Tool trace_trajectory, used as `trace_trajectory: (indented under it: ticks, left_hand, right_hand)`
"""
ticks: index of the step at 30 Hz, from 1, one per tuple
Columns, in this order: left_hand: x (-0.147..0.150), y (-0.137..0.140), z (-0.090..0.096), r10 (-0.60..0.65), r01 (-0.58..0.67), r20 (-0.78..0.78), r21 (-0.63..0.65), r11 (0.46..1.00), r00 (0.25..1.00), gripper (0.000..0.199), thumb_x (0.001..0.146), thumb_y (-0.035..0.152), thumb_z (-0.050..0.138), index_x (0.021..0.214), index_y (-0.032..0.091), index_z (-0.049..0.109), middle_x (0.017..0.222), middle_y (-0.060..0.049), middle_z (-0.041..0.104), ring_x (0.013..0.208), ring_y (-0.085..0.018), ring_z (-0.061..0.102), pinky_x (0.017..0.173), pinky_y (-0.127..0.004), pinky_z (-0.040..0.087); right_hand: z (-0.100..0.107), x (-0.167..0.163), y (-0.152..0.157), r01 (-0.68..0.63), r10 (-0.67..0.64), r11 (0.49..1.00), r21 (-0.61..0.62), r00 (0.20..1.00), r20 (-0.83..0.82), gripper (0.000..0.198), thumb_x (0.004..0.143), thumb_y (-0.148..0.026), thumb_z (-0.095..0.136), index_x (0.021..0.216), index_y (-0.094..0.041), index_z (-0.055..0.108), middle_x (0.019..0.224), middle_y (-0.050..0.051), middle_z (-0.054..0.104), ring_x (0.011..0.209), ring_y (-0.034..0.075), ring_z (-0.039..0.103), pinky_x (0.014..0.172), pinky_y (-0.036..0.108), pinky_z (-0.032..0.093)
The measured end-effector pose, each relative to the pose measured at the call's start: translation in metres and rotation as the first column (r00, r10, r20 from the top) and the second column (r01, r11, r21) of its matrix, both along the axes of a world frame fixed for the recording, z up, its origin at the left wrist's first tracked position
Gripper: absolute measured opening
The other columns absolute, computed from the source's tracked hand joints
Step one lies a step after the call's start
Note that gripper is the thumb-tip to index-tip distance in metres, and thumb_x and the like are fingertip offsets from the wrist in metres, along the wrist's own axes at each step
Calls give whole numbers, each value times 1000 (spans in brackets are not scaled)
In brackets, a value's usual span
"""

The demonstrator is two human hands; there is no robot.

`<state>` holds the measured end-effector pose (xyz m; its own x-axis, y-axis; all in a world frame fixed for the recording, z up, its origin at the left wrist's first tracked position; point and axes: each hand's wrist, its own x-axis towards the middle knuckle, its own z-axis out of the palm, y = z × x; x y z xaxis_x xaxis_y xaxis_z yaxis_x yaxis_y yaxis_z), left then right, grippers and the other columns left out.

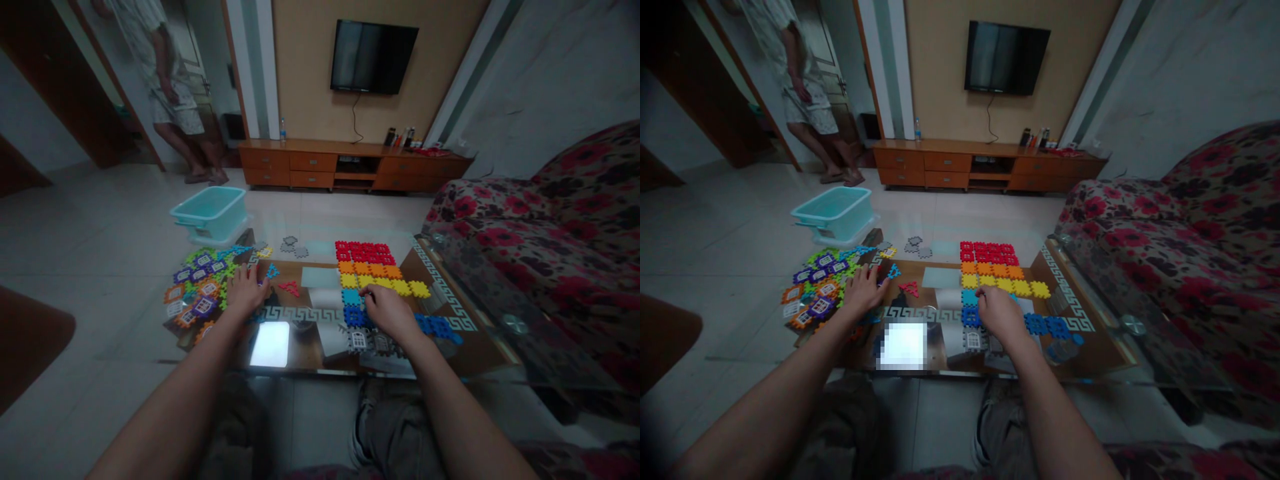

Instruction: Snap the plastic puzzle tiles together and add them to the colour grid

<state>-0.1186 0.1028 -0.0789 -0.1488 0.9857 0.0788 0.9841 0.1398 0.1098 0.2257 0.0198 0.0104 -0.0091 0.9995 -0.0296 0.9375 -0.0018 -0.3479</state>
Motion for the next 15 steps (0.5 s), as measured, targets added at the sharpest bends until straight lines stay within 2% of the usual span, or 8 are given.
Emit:
trace_trajectory:
  ticks: [3, 7, 15]
  left_hand:
    - [0, -1, 0, -4, 5, 14, -33, 999, 1000, 75, 92, 60, 28, 151, 15, 32, 160, -16, 26, 146, -37, 22, 116, -55, 20]
    - [0, -1, 1, -12, 14, 26, -63, 998, 1000, 78, 92, 62, 26, 154, 15, 27, 162, -15, 20, 148, -37, 18, 117, -56, 17]
    - [0, 0, 1, -12, 14, 25, -57, 998, 1000, 76, 93, 62, 23, 154, 17, 28, 162, -13, 20, 148, -37, 18, 117, -56, 17]
  right_hand:
    - [2, 3, 1, 101, -101, 994, 34, 995, -11, 30, 91, -20, 44, 103, -19, 72, 103, 9, 74, 98, 22, 67, 82, 28, 44]
    - [-1, 5, 3, 131, -130, 991, 42, 991, -18, 31, 91, -19, 43, 104, -18, 72, 101, 10, 75, 98, 23, 67, 83, 29, 44]
    - [-10, -1, 0, -14, 14, 1000, -16, 1000, -26, 31, 90, -17, 44, 104, -18, 71, 106, 9, 74, 103, 21, 66, 89, 28, 43]
